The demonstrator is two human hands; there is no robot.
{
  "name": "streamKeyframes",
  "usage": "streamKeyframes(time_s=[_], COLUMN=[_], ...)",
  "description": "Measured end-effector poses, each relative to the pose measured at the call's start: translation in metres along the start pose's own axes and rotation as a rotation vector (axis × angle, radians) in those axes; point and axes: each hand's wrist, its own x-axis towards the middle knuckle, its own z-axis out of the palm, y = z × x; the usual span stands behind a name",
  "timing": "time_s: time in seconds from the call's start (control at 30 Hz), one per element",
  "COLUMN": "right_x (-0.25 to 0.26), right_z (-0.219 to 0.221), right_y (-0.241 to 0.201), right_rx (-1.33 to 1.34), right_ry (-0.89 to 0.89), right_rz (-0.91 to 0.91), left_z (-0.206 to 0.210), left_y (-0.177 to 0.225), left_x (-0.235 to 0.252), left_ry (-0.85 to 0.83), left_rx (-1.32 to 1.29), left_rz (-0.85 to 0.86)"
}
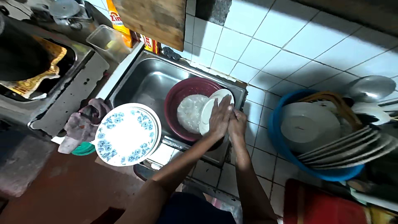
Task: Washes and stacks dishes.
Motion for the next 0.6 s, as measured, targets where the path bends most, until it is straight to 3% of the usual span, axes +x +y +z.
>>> streamKeyframes(time_s=[0.1,0.2,0.3,0.4,0.5,0.6], right_x=[-0.005,-0.014,-0.021,-0.032,-0.048,-0.043], right_z=[-0.003,-0.007,-0.022,-0.049,-0.055,-0.034], right_y=[-0.009,-0.014,-0.026,-0.050,-0.063,-0.043], right_rx=[0.015,0.032,0.063,0.144,0.046,-0.114], right_ry=[-0.009,0.031,0.107,0.253,0.403,0.300], right_rz=[0.006,-0.028,-0.132,-0.299,-0.436,-0.471], left_z=[-0.022,-0.022,-0.028,-0.043,-0.079,-0.101], left_y=[0.008,-0.039,-0.056,-0.087,-0.102,-0.117], left_x=[0.024,0.033,0.018,0.007,-0.002,0.005], left_ry=[-0.090,-0.032,-0.009,-0.081,-0.076,-0.041], left_rx=[-0.108,-0.349,-0.385,-0.069,0.350,0.619], left_rz=[-0.174,-0.320,-0.541,-0.633,-0.456,-0.520])
